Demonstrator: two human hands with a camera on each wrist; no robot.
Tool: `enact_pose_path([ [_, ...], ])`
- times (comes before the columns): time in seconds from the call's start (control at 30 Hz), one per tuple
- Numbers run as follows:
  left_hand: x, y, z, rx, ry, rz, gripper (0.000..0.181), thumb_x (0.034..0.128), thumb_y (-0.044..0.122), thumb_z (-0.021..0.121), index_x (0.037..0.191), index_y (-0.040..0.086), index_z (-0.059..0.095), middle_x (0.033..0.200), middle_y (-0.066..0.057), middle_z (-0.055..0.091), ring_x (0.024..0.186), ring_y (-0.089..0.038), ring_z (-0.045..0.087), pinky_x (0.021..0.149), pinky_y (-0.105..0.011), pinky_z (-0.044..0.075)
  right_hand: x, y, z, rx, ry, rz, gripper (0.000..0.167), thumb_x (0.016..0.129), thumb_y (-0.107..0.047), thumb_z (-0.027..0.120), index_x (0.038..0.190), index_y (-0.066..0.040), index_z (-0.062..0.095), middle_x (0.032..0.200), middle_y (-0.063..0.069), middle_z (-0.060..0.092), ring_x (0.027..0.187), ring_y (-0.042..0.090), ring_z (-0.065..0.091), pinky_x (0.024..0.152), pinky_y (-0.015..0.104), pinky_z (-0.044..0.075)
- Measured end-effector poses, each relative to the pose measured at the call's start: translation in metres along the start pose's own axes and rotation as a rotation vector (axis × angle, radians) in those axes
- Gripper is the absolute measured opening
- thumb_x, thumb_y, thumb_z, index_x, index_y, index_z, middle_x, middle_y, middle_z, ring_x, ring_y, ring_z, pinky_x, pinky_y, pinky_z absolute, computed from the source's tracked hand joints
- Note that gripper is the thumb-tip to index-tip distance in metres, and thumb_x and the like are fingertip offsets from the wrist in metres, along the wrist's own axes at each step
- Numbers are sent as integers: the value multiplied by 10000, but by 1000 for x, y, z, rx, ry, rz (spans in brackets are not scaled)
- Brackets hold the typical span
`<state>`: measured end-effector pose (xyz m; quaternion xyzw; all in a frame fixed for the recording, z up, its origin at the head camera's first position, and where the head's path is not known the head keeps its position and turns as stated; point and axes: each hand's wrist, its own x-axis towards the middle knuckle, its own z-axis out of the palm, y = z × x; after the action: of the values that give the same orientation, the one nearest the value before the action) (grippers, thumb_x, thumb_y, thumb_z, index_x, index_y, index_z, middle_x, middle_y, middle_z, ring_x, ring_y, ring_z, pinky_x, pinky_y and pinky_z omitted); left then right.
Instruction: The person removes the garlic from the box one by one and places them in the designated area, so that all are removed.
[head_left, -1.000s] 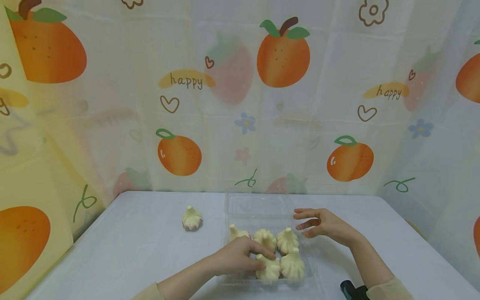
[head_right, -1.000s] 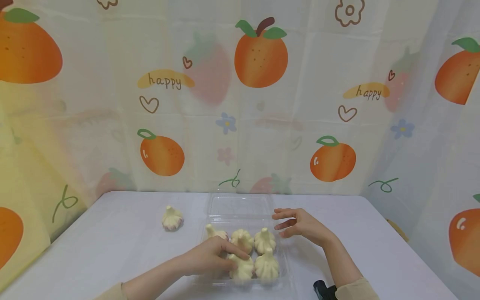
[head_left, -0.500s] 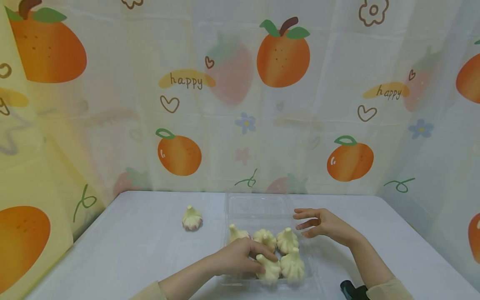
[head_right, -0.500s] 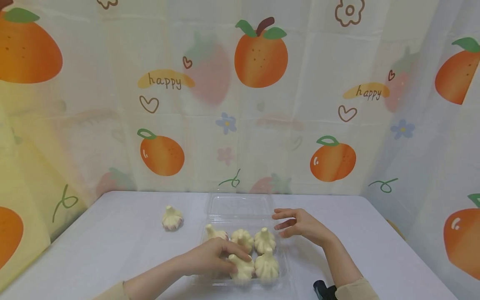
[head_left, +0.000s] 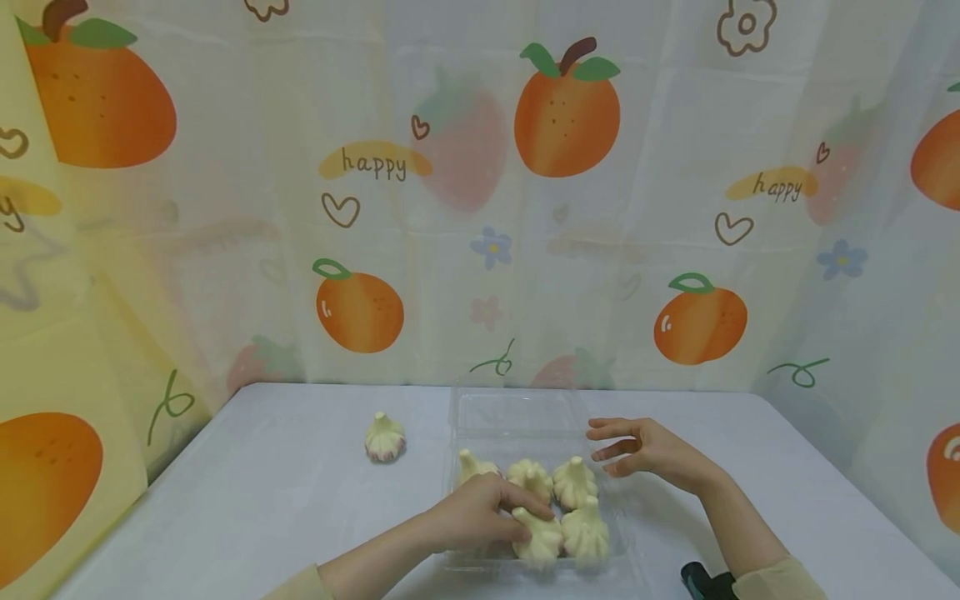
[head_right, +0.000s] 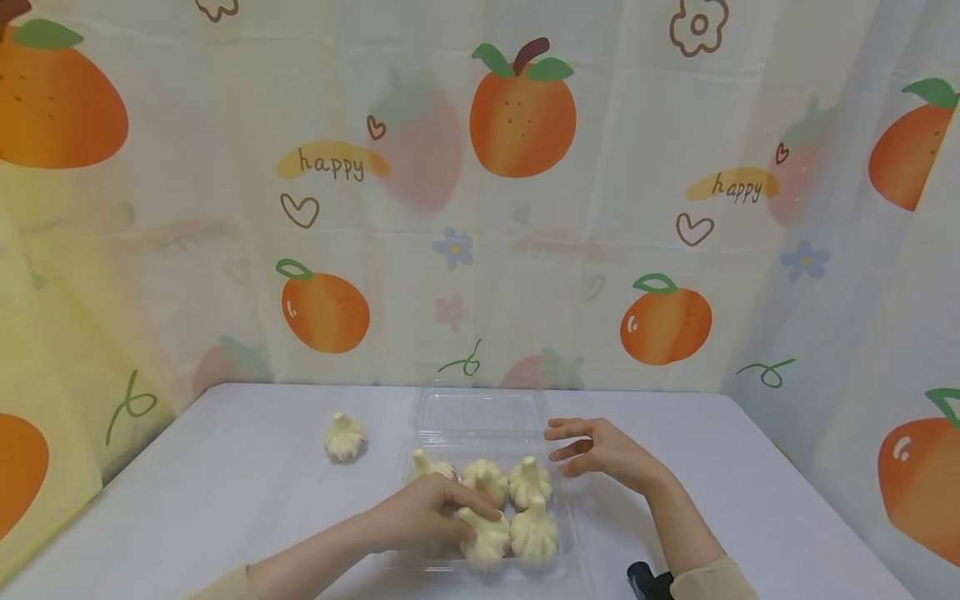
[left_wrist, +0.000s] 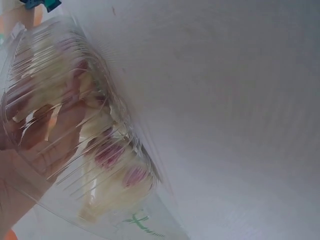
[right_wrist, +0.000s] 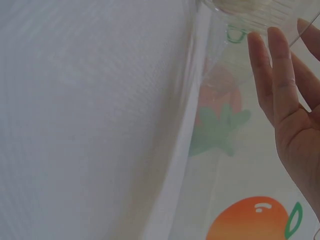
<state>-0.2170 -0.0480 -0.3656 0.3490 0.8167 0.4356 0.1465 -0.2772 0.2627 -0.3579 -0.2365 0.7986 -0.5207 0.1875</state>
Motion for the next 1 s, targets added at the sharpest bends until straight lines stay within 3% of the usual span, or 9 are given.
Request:
enact_pose_path([
  [0.1, 0, 0, 0, 10, 17, -5, 301, 820, 58, 727, 1093, 177, 772, 1177, 14, 745, 687, 18, 576, 1079, -331, 443, 0, 0, 0, -1, -5, -10, 626, 873, -96, 685, 1413, 109, 444, 1604, 319, 180, 1248, 352, 598, 920, 301, 572],
  [0.13, 0, -1, 1, 13, 23, -7, 303, 819, 58, 729, 1093, 181, 772, 1172, 21, 746, 624, 21, 520, 1082, -323, 423, 0, 0, 0, 1, -2, -5, 627, 871, -98, 688, 1414, 104, 447, 1606, 313, 183, 1247, 348, 598, 919, 299, 571],
  [0.2, 0, -2, 1, -6, 29, -8, 307, 818, 42, 725, 1093, 170, 772, 1173, 8, 745, 530, -6, 420, 964, -261, 477, 0, 0, 0, -2, 1, -1, 628, 869, -100, 690, 1414, 100, 450, 1607, 307, 188, 1244, 343, 601, 916, 295, 569],
  [0.27, 0, -2, 1, -41, 31, -7, 307, 818, 24, 720, 1095, 147, 769, 1184, -23, 740, 515, -5, 414, 819, -202, 517, 1, 0, 1, -7, 3, 4, 629, 867, -103, 691, 1415, 95, 453, 1608, 303, 192, 1238, 331, 605, 913, 289, 567],
  [0.33, 0, -2, 1, -91, 31, -5, 302, 822, 2, 708, 1097, 114, 765, 1193, -67, 735, 538, 1, 439, 617, -139, 463, 1, 0, 1, -11, 5, 8, 627, 867, -106, 692, 1414, 91, 457, 1608, 299, 198, 1233, 317, 611, 912, 284, 566],
  [0.4, -1, -1, 0, -138, 29, -6, 301, 829, -12, 692, 1105, 89, 757, 1142, -128, 744, 500, -12, 391, 544, -133, 441, 1, 0, 0, -15, 1, 4, 625, 871, -110, 689, 1413, 96, 455, 1604, 308, 197, 1231, 313, 615, 915, 285, 567],
  [0.6, -4, 3, -6, -198, 45, 1, 293, 856, -4, 652, 1132, 51, 732, 1159, -168, 725, 623, -1, 484, 643, -144, 514, 2, 0, 0, -28, 0, 15, 630, 875, -121, 691, 1418, 88, 452, 1606, 302, 200, 1220, 261, 627, 918, 284, 565],
  [0.77, -7, 6, -15, -186, 106, -7, 266, 878, 57, 653, 1132, 89, 724, 1259, -111, 696, 965, -23, 632, 733, -188, 564, 2, 1, 0, -34, 3, 15, 630, 873, -117, 689, 1418, 90, 451, 1605, 303, 203, 1223, 270, 626, 914, 277, 563],
  [1.0, -14, 11, -31, -190, 190, -8, 195, 897, 70, 650, 1084, 104, 697, 1306, -122, 673, 1036, -245, 685, 710, -293, 582, 2, 1, 0, -38, 2, 11, 624, 869, -100, 687, 1416, 89, 456, 1606, 301, 203, 1245, 352, 600, 906, 269, 560],
])
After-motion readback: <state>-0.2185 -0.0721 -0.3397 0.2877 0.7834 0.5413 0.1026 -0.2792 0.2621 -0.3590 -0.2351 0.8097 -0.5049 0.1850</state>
